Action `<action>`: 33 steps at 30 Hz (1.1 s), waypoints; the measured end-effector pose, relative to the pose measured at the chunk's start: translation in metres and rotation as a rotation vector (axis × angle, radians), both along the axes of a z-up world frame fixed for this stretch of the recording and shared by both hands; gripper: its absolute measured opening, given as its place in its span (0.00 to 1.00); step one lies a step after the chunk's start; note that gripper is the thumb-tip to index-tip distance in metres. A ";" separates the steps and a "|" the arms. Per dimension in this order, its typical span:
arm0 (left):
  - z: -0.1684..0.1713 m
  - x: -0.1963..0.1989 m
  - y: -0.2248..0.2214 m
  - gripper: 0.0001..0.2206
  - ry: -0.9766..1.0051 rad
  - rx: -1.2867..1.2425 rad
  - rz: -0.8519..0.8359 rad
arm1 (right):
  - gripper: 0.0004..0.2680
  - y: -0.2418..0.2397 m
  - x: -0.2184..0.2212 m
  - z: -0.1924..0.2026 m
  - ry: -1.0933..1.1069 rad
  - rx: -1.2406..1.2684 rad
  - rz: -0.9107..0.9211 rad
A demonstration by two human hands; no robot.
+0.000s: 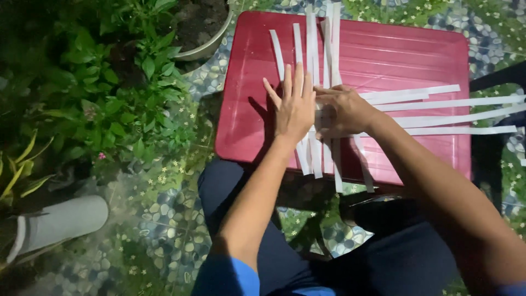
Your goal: The person is weaving white plastic strips together on a red plastic stool to form a woven pattern.
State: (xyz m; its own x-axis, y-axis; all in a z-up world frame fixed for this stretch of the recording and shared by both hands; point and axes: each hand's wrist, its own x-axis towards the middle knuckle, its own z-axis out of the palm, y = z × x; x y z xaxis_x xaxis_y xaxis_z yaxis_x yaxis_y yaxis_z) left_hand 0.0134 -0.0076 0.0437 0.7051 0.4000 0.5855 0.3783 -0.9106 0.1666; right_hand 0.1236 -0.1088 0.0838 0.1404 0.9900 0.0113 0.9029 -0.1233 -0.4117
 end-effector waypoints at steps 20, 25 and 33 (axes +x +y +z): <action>-0.006 -0.025 0.002 0.23 0.406 -0.198 -0.184 | 0.43 0.000 -0.011 0.006 0.120 -0.039 -0.079; -0.002 -0.026 0.000 0.22 0.418 -0.194 -0.205 | 0.42 -0.001 -0.014 0.015 0.154 -0.054 -0.080; -0.008 -0.021 0.003 0.22 0.449 -0.235 -0.212 | 0.40 -0.006 0.005 0.020 0.020 -0.172 -0.006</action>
State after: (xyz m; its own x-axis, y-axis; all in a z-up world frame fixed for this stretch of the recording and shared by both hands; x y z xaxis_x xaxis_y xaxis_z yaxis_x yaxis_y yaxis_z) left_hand -0.0078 -0.0050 0.0360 0.9445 0.3058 0.1200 0.2715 -0.9323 0.2391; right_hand 0.1283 -0.1150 0.1033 0.1452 0.9762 -0.1608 0.8936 -0.1992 -0.4022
